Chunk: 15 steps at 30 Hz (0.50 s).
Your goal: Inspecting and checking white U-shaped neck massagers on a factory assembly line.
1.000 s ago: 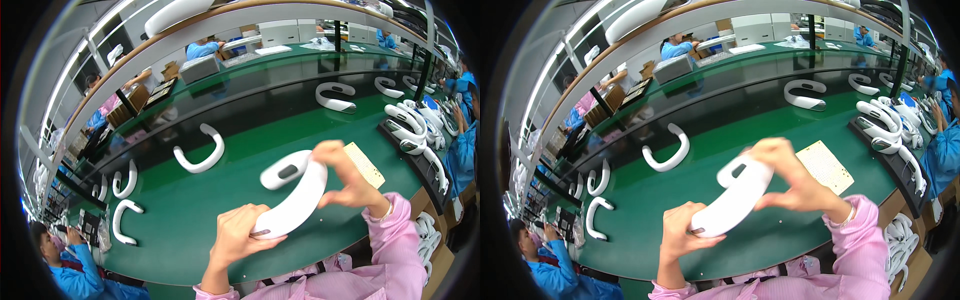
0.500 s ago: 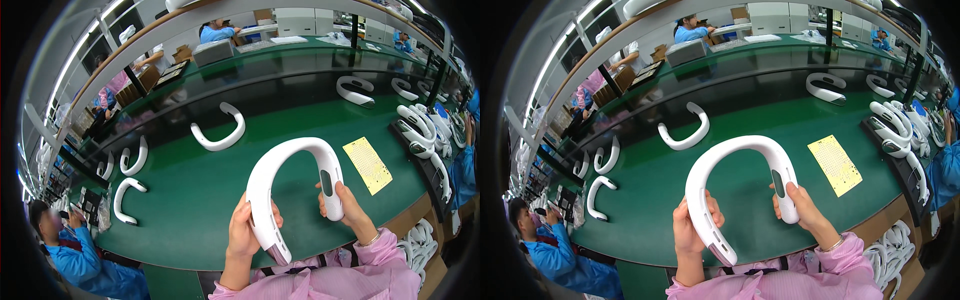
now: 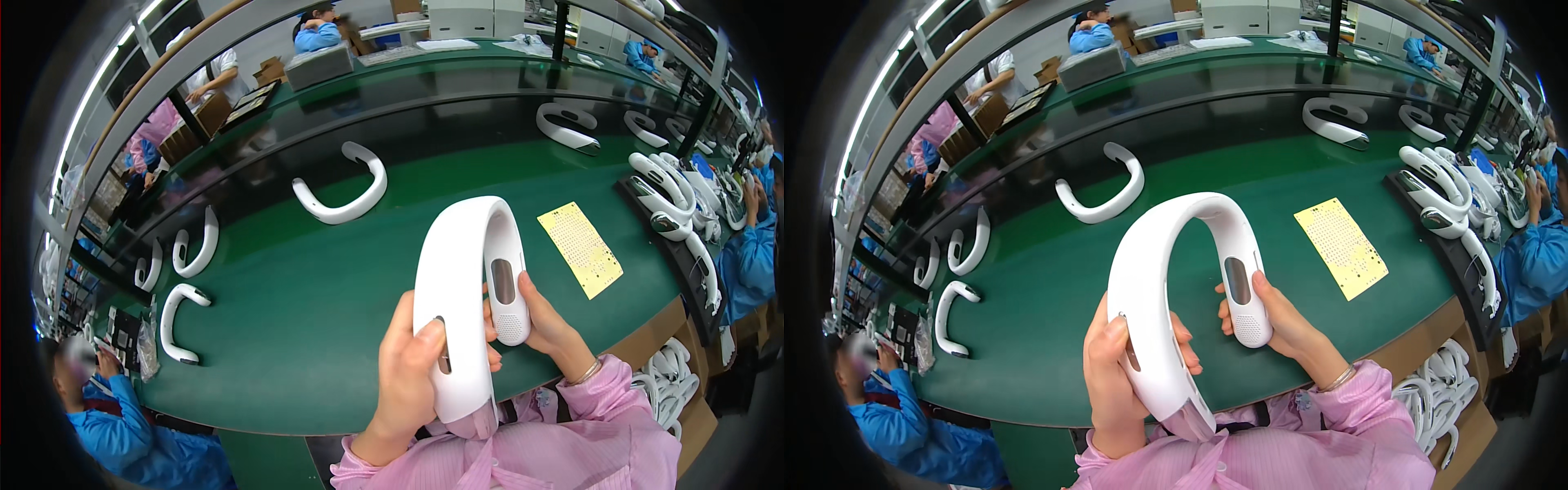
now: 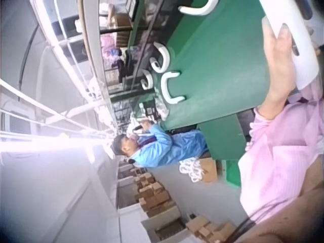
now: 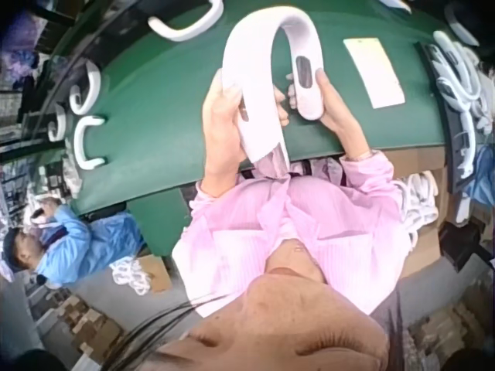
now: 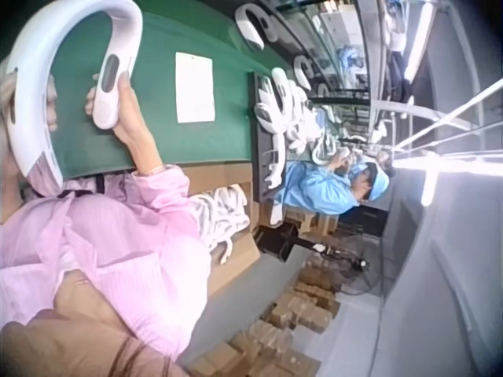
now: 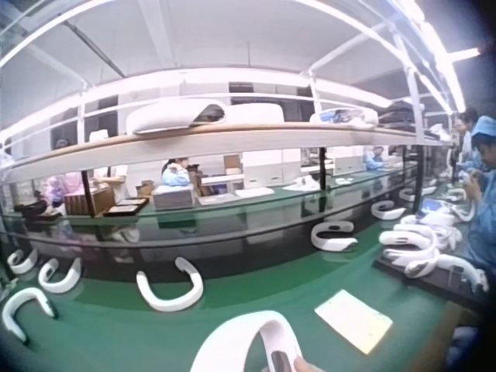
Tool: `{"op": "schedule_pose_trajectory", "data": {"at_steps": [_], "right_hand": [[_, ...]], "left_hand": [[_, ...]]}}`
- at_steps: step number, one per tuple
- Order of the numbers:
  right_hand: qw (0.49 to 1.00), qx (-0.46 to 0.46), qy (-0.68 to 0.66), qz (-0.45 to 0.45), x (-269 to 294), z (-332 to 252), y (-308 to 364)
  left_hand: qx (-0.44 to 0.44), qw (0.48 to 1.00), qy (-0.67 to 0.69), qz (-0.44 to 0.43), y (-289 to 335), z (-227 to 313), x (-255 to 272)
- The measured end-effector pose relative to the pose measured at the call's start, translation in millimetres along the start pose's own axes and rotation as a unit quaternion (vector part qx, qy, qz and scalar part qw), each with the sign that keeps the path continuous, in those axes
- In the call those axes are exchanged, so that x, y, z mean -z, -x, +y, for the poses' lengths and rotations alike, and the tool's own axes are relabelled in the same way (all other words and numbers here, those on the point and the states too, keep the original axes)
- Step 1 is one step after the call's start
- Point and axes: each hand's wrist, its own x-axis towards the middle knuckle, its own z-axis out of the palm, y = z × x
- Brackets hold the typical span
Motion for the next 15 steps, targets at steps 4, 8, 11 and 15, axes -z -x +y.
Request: {"op": "schedule_pose_trajectory", "data": {"at_steps": [4, 8, 11, 15], "right_hand": [[1.0, 0.012, -0.01, 0.008, -0.2, 5.0, -2.7], [1.0, 0.005, -0.009, 0.018, -1.4, 8.3, -3.7], [1.0, 0.004, -0.013, 0.013, -0.8, 9.5, -3.5], [1.0, 0.004, -0.013, 0.006, -3.6, 7.3, -2.1]], "left_hand": [[0.012, 0.999, -0.033, 0.018, 2.7, 1.0, -4.4], [0.005, 0.996, -0.063, 0.067, 1.7, -1.8, -11.0], [0.009, 0.996, -0.067, 0.064, 3.9, -2.3, -8.8], [0.016, 0.995, -0.077, 0.066, 8.3, 0.2, -7.5]]}}
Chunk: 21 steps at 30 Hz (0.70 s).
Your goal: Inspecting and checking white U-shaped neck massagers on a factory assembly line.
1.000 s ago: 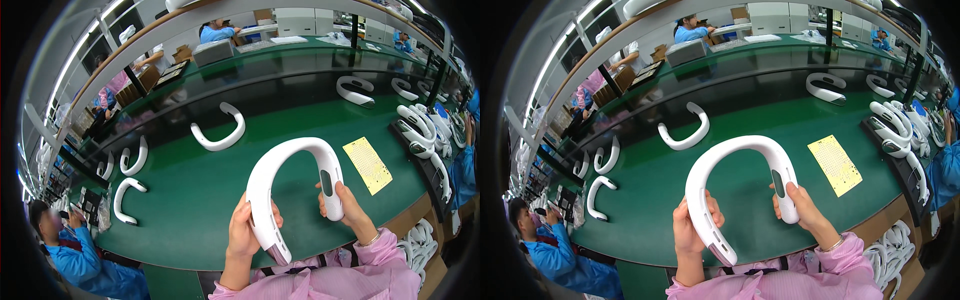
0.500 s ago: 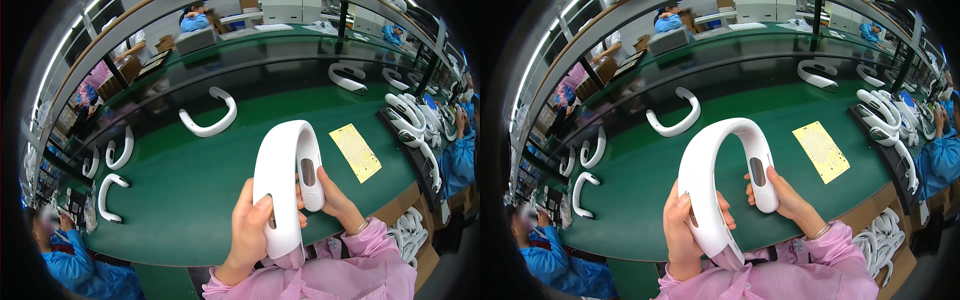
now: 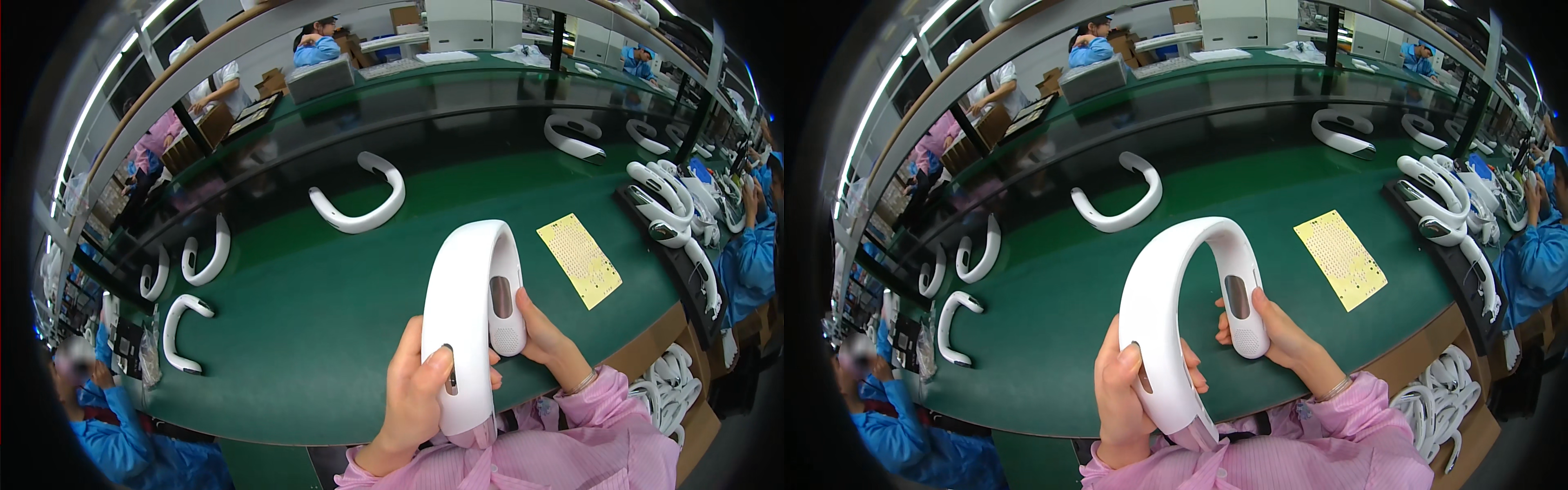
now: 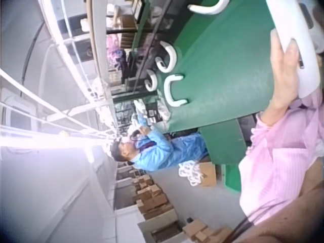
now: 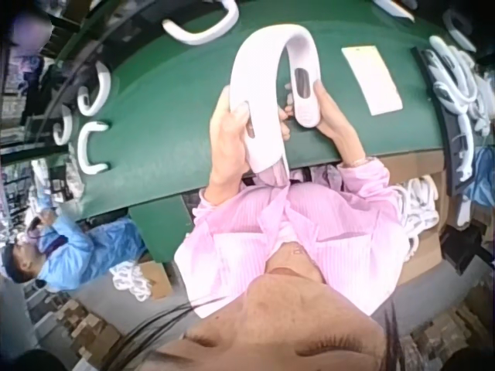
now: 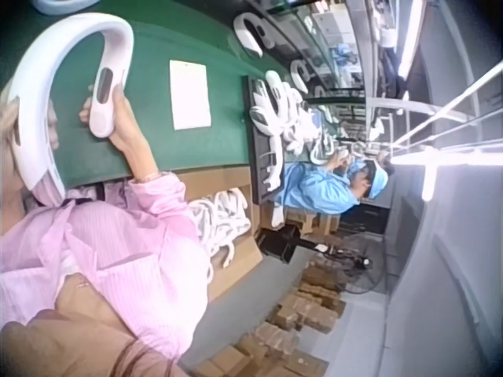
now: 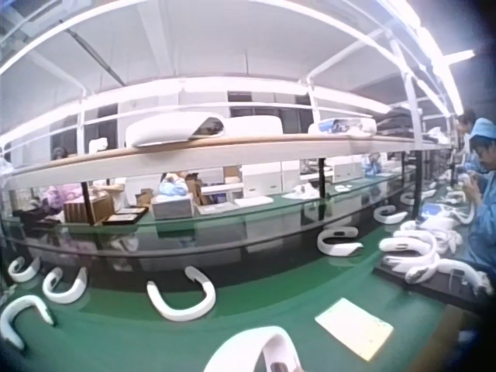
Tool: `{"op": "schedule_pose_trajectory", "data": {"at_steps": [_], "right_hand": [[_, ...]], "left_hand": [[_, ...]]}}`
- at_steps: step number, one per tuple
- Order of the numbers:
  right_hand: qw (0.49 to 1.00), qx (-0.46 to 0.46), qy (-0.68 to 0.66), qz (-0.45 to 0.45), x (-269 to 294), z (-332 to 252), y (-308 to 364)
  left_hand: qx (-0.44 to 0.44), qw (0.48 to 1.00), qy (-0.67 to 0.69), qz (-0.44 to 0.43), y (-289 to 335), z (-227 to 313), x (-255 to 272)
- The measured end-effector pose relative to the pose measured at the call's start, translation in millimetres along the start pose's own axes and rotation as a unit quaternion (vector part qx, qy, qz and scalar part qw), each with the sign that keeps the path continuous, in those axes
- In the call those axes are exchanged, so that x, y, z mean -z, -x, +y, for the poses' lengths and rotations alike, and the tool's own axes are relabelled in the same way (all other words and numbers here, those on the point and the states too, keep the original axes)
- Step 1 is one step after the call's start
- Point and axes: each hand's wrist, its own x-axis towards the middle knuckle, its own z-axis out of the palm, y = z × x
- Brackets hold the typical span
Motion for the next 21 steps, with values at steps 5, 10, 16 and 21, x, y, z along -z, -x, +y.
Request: {"op": "schedule_pose_trajectory", "data": {"at_steps": [5, 10, 16, 21], "right_hand": [[1.0, 0.004, -0.015, -0.022, 6.5, 3.2, -1.1], [0.998, 0.044, 0.026, -0.036, 19.9, 5.3, 5.1], [0.978, 0.094, 0.171, 0.072, 4.5, -23.7, 30.5], [0.945, 0.117, 0.305, -0.009, -35.6, -69.8, 59.1]], "left_hand": [[0.008, 0.998, 0.035, -0.045, 1.7, -2.7, 10.4], [-0.007, 0.995, 0.077, -0.068, 6.4, -16.2, 30.7], [-0.109, 0.991, 0.0, 0.073, -19.1, -38.9, 61.9], [-0.07, 0.992, 0.069, 0.082, -48.0, -76.6, 88.0]]}}
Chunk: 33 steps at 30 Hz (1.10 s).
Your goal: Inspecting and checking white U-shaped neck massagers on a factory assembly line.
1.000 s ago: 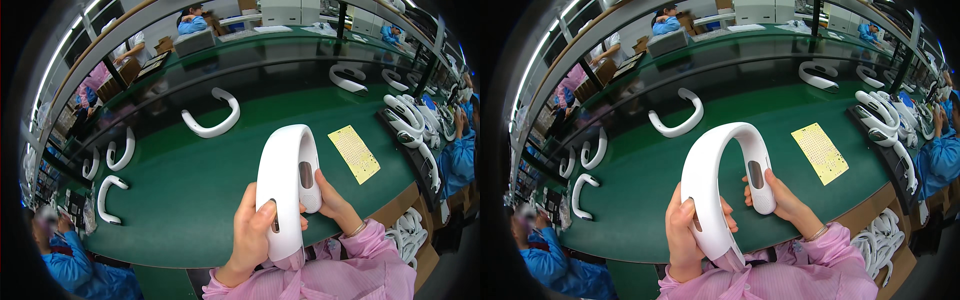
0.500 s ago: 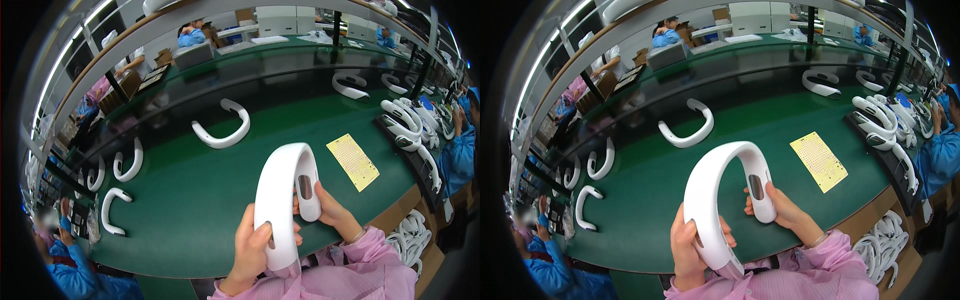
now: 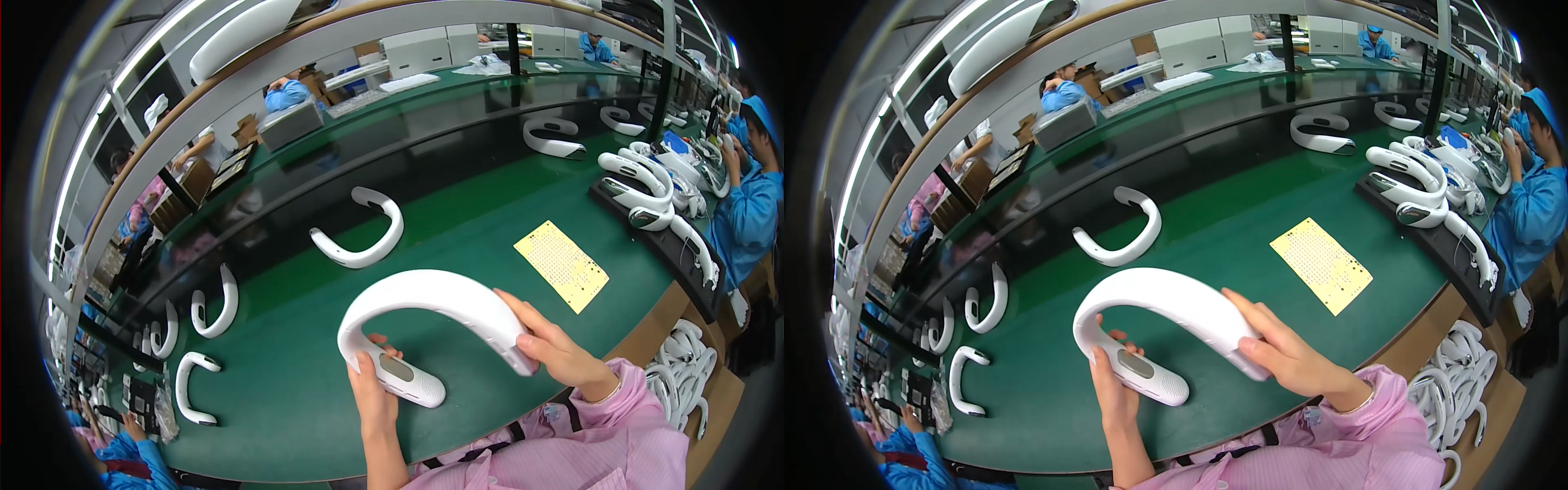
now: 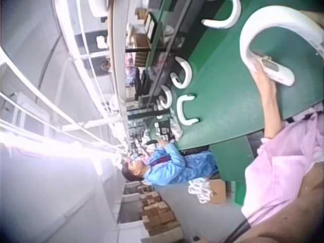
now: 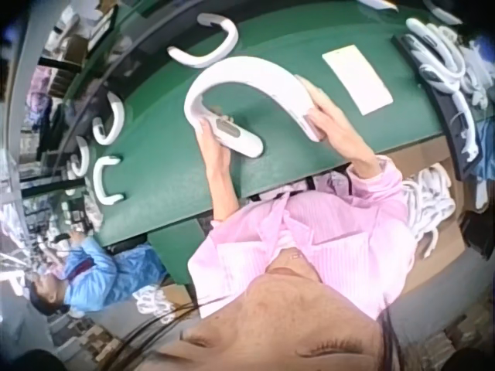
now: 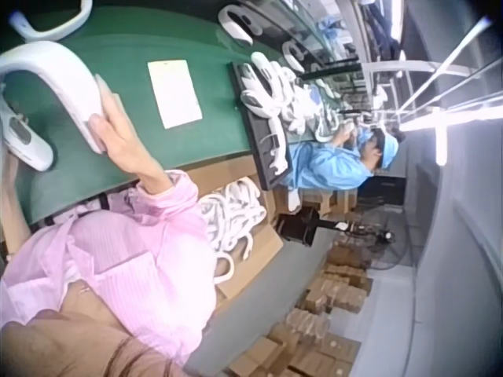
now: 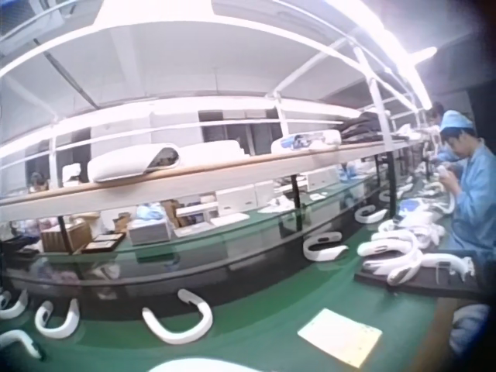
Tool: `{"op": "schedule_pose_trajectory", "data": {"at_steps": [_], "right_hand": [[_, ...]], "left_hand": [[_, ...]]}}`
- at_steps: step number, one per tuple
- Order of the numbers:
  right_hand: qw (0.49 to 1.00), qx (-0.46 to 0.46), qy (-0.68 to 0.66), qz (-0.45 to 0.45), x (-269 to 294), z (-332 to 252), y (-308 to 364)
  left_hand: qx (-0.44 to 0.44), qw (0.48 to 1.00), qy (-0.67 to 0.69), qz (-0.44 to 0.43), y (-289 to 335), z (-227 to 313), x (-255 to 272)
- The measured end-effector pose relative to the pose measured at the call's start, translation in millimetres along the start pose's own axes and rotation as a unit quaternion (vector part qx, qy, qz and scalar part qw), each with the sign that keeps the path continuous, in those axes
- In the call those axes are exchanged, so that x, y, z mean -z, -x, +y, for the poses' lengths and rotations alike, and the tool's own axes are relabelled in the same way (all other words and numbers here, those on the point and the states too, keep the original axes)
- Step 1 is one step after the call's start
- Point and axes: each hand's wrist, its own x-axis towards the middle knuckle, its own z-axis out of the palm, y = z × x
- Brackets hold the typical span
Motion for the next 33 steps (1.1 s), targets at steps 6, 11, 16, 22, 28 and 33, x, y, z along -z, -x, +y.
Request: {"op": "schedule_pose_trajectory", "data": {"at_steps": [6, 11, 16, 22, 28, 33], "right_hand": [[0.984, 0.091, 0.047, -0.146, -8.3, -19.8, 4.2], [0.978, 0.117, 0.026, -0.169, -18.5, -26.9, 1.8], [0.974, 0.111, 0.107, -0.165, -17.8, -34.6, -3.3], [0.837, 0.399, 0.374, 0.019, 5.5, -28.4, -35.3], [0.939, 0.31, 0.079, 0.127, 20.8, -5.7, -31.8], [0.939, 0.303, 0.046, 0.154, 16.9, -8.3, -21.9]], "left_hand": [[0.108, 0.991, 0.064, 0.041, -10.7, -26.3, 2.5], [0.149, 0.984, 0.083, -0.043, -11.3, -44.1, 15.9], [0.139, 0.966, 0.123, -0.181, -8.6, -39.5, 10.9], [0.273, 0.955, -0.022, -0.117, 18.6, -5.6, -12.2], [0.037, 0.972, -0.175, -0.152, 42.1, 34.6, -16.0], [-0.209, 0.89, -0.369, -0.168, 26.1, 29.8, -8.5]]}}
